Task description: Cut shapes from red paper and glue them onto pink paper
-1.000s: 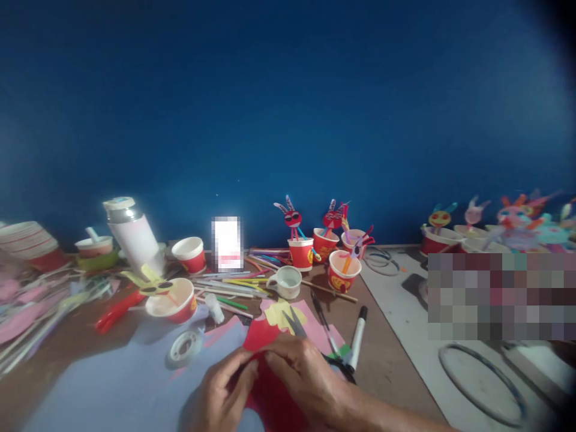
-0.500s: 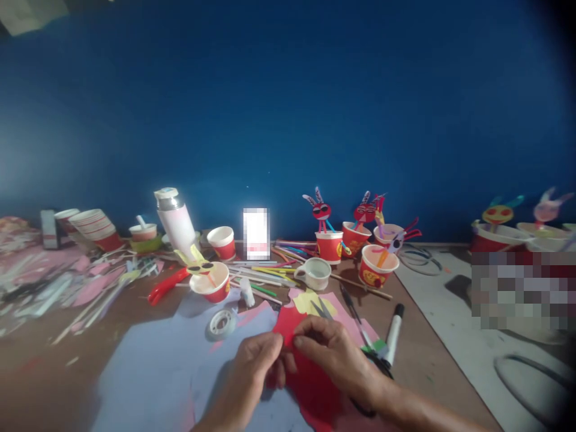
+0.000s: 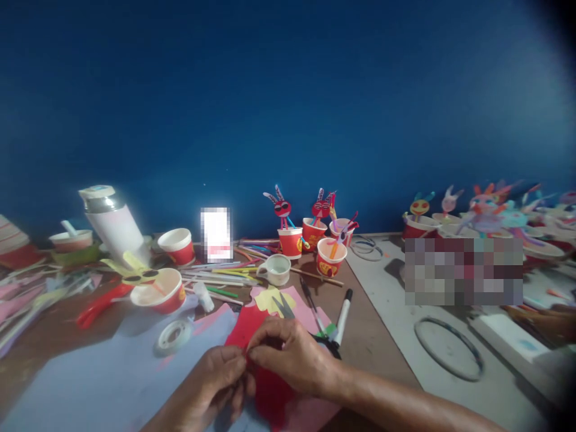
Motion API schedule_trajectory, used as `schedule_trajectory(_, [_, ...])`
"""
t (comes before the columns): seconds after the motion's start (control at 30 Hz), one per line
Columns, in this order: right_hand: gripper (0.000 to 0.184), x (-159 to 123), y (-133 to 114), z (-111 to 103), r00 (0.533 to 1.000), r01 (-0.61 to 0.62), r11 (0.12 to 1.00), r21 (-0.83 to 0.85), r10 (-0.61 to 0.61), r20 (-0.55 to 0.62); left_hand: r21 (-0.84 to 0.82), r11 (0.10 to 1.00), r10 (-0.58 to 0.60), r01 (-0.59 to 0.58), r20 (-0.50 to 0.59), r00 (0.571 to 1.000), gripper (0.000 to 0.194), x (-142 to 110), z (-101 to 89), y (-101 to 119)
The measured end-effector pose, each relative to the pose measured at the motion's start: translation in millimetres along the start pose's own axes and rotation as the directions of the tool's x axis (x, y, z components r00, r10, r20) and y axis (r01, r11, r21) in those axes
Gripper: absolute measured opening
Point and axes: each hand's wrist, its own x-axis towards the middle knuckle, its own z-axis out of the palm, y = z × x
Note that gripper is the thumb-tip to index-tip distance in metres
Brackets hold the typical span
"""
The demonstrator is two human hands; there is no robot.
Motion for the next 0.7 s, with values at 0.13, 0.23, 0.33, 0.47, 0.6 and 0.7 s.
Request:
schedule_trajectory(0.13, [0.011,2.9,2.7,0.9,0.995,-0.088,0.99,0.114,0.082,0.058,0.002,1.0,0.032,-0.032,0.003,0.999,0.038,-1.4,0.1,-1.2])
schedule_trajectory(0.23, [0.01,4.1,4.9,4.1,0.992,-0.112,0.987,0.117,0.104,0.077,-0.031,0.999,0.032,-0.032,-0.012,0.999,0.039,0.3,-1.2,-3.1])
schedule_trajectory(0.33, [0.012,3.9,0.8,1.2,0.985,-0.126,0.988,0.094,0.113,0.132,-0.054,0.999,-0.003,0.003,0.0,1.0,0.035,2.8,-4.1,-5.2])
schedule_trajectory(0.47, [0.021,8.0,-16.1,-31.8,0.992,0.087,0.956,-0.279,-0.058,0.113,-0.067,0.998,0.006,-0.005,0.026,1.0,0.035,5.3,-8.6,-7.2])
schedule_trajectory(0.6, [0.023,20.8,-25.9,-87.3,0.93,-0.149,0.438,-0.887,-0.242,-0.276,-0.095,0.995,-0.001,0.002,0.02,1.0,0.035,5.3,-6.9,-6.1])
schedule_trajectory(0.7, [0.023,29.8,-18.9,-117.8,0.893,-0.311,0.295,-0.904,-0.234,-0.384,-0.102,0.995,-0.009,0.011,0.019,1.0,0.032,4.0,-2.9,-4.3])
